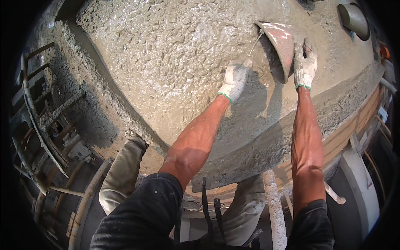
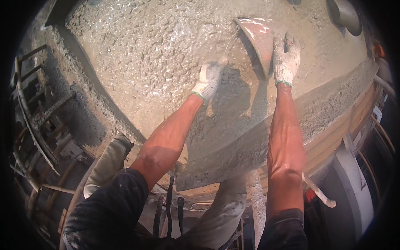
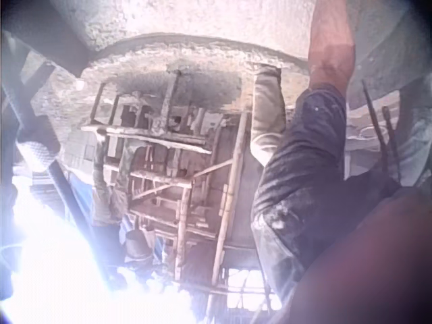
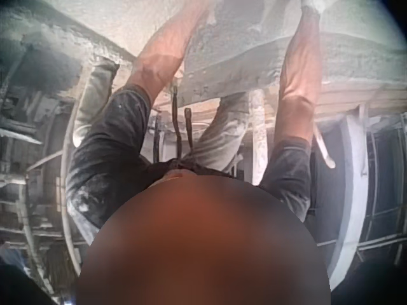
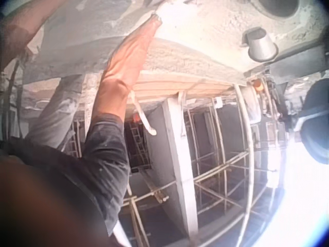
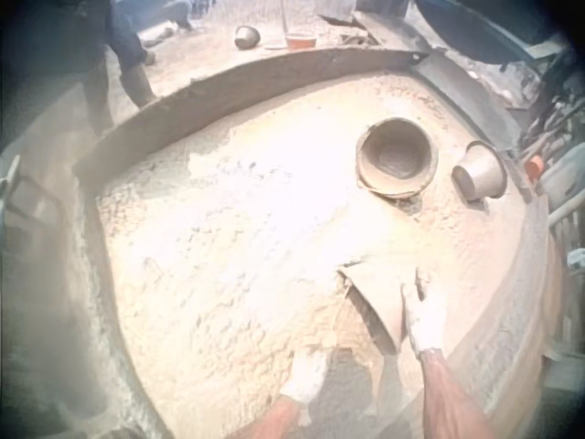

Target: The person scoops wet concrete from a rectangular form using a bucket and spreads it with a trowel. The person repeatedly levels the surface, working alongside another worker who also smooths the slab.

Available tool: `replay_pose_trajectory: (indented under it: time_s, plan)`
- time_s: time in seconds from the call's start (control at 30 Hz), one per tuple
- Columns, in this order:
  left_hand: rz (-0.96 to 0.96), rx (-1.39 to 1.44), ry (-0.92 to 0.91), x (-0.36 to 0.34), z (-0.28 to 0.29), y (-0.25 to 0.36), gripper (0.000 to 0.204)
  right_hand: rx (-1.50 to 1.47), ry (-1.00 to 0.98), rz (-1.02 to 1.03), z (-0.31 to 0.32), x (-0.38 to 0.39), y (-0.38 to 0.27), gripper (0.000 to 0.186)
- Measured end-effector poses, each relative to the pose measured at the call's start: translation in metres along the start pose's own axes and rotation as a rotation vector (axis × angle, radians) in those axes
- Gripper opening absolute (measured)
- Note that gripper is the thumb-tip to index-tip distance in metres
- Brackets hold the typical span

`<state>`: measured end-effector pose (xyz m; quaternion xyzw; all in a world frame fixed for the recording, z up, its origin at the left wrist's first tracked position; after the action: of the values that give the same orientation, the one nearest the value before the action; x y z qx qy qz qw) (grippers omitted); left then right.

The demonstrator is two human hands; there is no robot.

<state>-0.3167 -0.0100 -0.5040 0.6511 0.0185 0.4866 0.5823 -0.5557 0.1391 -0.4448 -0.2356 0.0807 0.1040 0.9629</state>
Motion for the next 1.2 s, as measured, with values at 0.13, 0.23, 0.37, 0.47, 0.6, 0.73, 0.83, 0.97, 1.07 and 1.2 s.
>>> replay_pose_trajectory:
  time_s: [0.13, 0.23, 0.37, 0.47, 0.6, 0.73, 0.83, 0.97, 1.07, 1.2]
  plan:
    - [0.493, 0.625, 0.066, 0.056, 0.077, -0.047, 0.026, -0.088, -0.239, 0.063, -0.033, 0.064, -0.074, 0.063]
    - [0.557, 0.935, 0.239, 0.124, 0.094, -0.067, 0.028, -0.275, -0.319, 0.271, -0.047, 0.123, -0.116, 0.054]
    - [0.666, 1.036, 0.494, 0.192, 0.108, -0.059, 0.025, -0.180, -0.623, 0.464, -0.086, 0.177, -0.144, 0.051]
    - [0.729, 0.934, 0.583, 0.205, 0.110, -0.025, 0.021, -0.115, -0.905, 0.441, -0.109, 0.182, -0.147, 0.052]
    - [0.692, 0.834, 0.451, 0.175, 0.106, 0.017, 0.031, -0.235, -1.004, -0.126, -0.080, 0.170, -0.110, 0.054]
    - [0.631, 0.873, 0.397, 0.177, 0.074, 0.012, 0.032, -0.209, -0.587, -0.380, 0.053, 0.189, -0.035, 0.056]
    - [0.558, 0.771, 0.338, 0.185, 0.059, -0.004, 0.037, -0.087, -0.597, -0.551, 0.192, 0.243, 0.019, 0.036]
    - [0.654, 0.902, 0.456, 0.182, 0.095, -0.010, 0.034, -0.028, -0.584, -0.604, 0.376, 0.297, 0.045, 0.036]
    - [0.621, 0.798, 0.395, 0.180, 0.141, 0.025, 0.028, 0.083, -0.650, -0.702, 0.470, 0.319, 0.044, 0.040]
    - [0.492, 0.487, 0.337, 0.241, 0.236, 0.105, 0.022, 0.102, -0.648, -0.792, 0.509, 0.324, 0.043, 0.038]
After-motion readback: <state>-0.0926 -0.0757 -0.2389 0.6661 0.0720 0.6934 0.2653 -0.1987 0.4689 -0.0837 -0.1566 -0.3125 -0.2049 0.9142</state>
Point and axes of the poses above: each hand's wrist, its own x-axis away from the middle knuckle, its own z-axis out of the back of the hand, y = z × x, the point moved 5 cm from there along -x, towards the middle knuckle, and after that the axes turned 14 degrees about y, right-handed, at the moved point
